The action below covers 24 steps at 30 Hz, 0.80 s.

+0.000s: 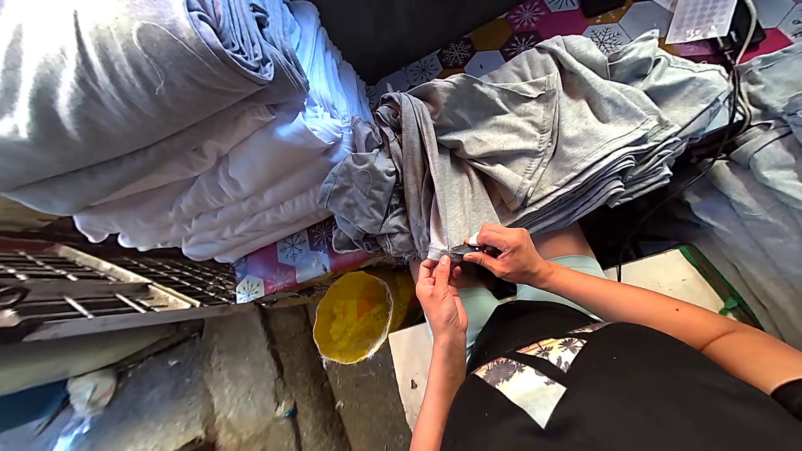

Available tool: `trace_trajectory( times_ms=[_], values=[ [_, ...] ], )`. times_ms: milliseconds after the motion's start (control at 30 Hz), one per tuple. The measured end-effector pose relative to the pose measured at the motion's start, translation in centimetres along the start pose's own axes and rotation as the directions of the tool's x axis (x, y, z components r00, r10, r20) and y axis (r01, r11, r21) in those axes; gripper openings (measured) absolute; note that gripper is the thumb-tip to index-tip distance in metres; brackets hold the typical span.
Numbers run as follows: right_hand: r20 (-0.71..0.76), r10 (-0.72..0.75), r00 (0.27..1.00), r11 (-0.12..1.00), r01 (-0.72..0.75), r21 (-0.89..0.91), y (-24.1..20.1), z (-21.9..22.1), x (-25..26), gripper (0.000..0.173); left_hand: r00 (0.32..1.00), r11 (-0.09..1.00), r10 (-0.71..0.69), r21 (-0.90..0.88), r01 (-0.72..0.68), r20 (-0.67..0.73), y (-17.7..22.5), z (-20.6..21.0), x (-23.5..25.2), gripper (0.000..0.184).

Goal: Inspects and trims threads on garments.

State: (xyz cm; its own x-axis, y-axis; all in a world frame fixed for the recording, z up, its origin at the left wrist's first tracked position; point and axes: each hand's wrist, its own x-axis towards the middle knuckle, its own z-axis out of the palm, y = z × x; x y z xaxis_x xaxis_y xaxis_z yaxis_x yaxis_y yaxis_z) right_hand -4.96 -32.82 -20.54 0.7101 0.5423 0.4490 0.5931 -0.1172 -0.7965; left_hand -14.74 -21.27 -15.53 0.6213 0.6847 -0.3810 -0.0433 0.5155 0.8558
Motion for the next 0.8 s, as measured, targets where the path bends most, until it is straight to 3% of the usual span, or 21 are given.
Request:
trace_trajectory(
  times_ms=[367, 533, 800],
  values=[
    [0.005, 0.047, 0.999, 0.999, -0.047, 0.000, -0.3, -0.2, 0.0, 0.029, 1.000, 1.000, 0.007, -0.004, -0.007, 0.000, -0.2, 0.0, 0.1, 0.009],
    [-0.033, -0.018, 0.999, 0.999, 0.016, -0.051, -0.4, -0.4, 0.1, 0.031, 1.000, 1.000, 0.017, 0.000, -0.017, 0.006, -0.1, 0.1, 0.0, 0.009],
    [-0.088, -0.164, 0.982, 0.977, 0.150, -0.150, -0.1, -0.5, -0.1, 0.031, 0.996, 0.993, -0.081, -0.087, 0.083, 0.027, 0.6, 0.9, -0.6, 0.014]
  ],
)
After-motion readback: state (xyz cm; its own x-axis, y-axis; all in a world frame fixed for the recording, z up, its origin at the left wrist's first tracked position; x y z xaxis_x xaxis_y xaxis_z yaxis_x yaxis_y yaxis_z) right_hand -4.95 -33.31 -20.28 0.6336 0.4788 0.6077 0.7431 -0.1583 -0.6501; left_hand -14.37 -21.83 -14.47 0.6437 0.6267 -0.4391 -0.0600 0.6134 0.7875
